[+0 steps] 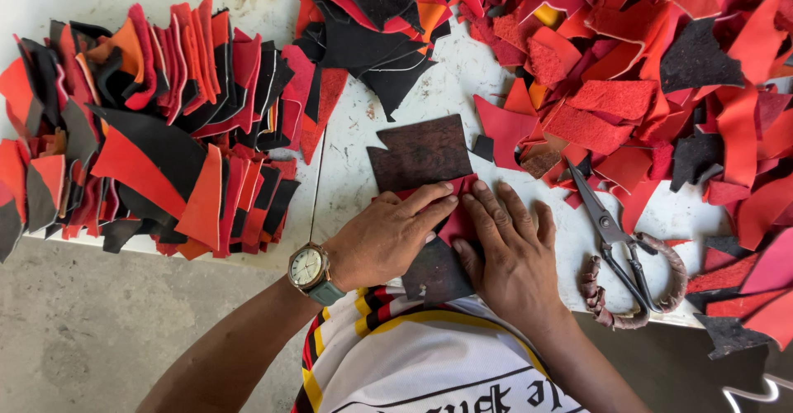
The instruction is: The person assembles small red and black foam pieces by applying adhesive from a small jar and pressing them together. They use scissors to trim excess material and place the finished units into a growing pile on the table.
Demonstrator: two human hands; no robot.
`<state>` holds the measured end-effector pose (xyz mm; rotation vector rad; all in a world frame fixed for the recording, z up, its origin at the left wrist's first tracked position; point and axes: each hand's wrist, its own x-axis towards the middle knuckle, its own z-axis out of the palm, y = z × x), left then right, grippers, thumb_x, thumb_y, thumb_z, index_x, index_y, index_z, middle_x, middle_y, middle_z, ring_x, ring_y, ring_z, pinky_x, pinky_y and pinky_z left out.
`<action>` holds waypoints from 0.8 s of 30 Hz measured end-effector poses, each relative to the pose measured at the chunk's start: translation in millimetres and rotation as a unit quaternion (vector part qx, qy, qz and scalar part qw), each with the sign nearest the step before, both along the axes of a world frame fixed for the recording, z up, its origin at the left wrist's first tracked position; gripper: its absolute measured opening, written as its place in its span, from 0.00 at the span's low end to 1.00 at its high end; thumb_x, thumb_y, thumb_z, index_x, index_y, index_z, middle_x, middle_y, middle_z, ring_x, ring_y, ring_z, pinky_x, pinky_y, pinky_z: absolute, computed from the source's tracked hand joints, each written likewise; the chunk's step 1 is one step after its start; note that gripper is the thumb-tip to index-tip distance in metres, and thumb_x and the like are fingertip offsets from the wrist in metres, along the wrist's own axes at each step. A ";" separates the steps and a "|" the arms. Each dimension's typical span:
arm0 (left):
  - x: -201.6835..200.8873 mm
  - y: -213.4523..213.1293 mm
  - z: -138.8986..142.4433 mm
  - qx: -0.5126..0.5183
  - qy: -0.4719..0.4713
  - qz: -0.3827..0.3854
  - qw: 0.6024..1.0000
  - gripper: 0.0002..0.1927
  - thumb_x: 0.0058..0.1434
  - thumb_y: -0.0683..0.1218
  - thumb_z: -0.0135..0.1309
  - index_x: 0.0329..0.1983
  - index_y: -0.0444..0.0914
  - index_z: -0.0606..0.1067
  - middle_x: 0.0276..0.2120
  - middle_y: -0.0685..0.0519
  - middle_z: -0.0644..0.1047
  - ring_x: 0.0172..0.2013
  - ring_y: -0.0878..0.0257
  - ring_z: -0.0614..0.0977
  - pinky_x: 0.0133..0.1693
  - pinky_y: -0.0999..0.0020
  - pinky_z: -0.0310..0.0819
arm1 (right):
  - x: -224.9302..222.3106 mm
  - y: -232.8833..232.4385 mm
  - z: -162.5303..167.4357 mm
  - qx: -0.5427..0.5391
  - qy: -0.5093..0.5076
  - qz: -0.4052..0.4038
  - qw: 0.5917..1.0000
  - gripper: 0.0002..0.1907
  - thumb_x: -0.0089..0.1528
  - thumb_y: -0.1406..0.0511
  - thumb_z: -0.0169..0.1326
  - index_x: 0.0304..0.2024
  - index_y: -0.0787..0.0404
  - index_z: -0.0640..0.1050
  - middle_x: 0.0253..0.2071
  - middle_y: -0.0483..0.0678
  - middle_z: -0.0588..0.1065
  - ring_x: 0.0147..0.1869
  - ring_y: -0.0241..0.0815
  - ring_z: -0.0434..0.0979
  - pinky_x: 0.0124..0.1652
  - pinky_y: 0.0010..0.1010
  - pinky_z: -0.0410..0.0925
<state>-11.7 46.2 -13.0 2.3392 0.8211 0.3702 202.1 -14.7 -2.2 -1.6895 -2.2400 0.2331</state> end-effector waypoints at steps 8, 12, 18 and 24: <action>5.0 6.6 8.4 0.000 0.014 0.002 1.000 0.27 0.63 0.41 0.50 0.67 0.34 0.67 0.64 0.41 0.68 0.46 0.50 0.81 0.47 0.53 0.72 | 12.2 10.6 -2.6 -0.037 0.044 0.042 0.997 0.30 0.60 0.59 0.59 0.62 0.61 0.70 0.70 0.54 0.68 0.76 0.56 0.61 0.67 0.62 0.48; 5.7 12.2 16.3 -0.031 0.045 0.002 0.998 0.21 0.63 0.41 0.52 0.61 0.37 0.72 0.62 0.47 0.69 0.36 0.47 0.83 0.40 0.54 0.78 | 28.4 5.0 -4.9 -0.060 0.201 0.061 0.976 0.38 0.55 0.67 0.60 0.66 0.70 0.65 0.70 0.61 0.66 0.75 0.57 0.62 0.69 0.58 0.47; 10.1 18.2 23.3 -0.035 0.049 -0.031 0.998 0.22 0.59 0.39 0.54 0.59 0.35 0.73 0.57 0.45 0.67 0.32 0.49 0.83 0.35 0.57 0.80 | 61.1 -23.4 -9.1 -0.078 0.415 -0.095 0.902 0.18 0.66 0.73 0.53 0.58 0.67 0.71 0.59 0.53 0.75 0.67 0.41 0.75 0.66 0.30 0.65; 15.2 15.1 30.3 -0.014 0.118 -0.040 0.992 0.24 0.60 0.36 0.53 0.62 0.35 0.72 0.60 0.45 0.66 0.30 0.49 0.84 0.36 0.56 0.80 | 62.1 -36.2 2.4 -0.018 0.262 -0.131 0.956 0.13 0.61 0.73 0.59 0.49 0.65 0.77 0.51 0.53 0.79 0.55 0.46 0.81 0.56 0.32 0.71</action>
